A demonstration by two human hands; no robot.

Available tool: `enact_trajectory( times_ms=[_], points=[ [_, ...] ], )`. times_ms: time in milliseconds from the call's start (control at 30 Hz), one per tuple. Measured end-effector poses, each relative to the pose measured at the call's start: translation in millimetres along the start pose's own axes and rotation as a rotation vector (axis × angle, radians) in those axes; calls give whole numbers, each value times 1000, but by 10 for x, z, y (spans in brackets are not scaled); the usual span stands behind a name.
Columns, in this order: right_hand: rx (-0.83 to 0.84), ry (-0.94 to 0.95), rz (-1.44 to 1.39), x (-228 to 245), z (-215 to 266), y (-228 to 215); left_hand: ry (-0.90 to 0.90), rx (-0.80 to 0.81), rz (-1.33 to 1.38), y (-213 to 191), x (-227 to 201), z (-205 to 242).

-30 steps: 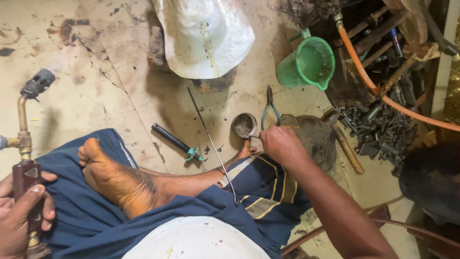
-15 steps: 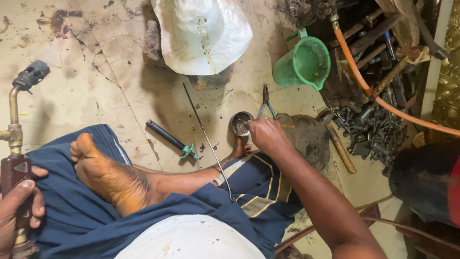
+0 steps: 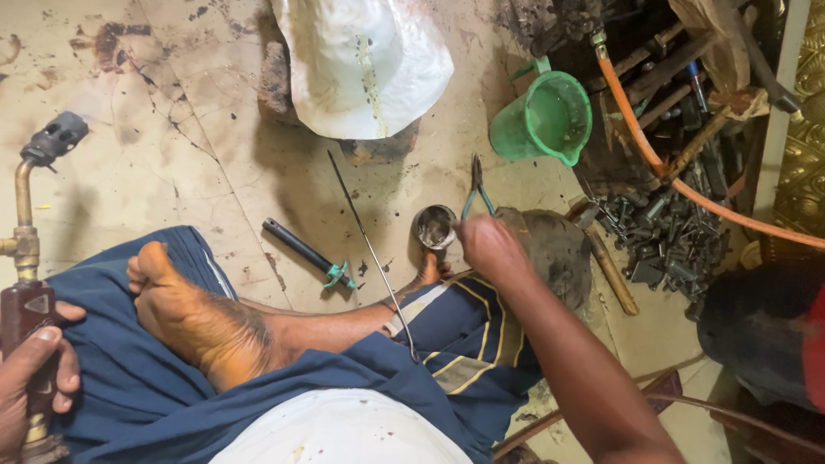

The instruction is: The person sits on the floor and uses a blowtorch to heat a metal object placed on a brick. They apply solder with a thin rod along a seam, then cool the area with water from a green cup. The process is repeated along the seam.

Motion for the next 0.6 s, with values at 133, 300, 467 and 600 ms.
enact_trajectory(
  times_ms=[133,300,467,600],
  points=[
    [-29,-151,12,-18,21,-16,-27,7,-19,12,-39,-32],
    [-88,-102,3,-71,-37,45,-15,-11,-54,37,-47,45],
    [-9,-139,-54,-69,-101,26,37,-6,-119,-53,-65,-23],
    [34,-24,62,-51,-65,14,8,43,51,-30,24,-62]
  ],
)
Point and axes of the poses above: each hand's wrist, its own z-axis away from the middle knuckle, its own y-axis out of the palm, x = y × z, the point moved 1 cm from there along -z, towards the middle knuckle, and after that the axes turned 8 degrees about x, right-handed, at the moved point
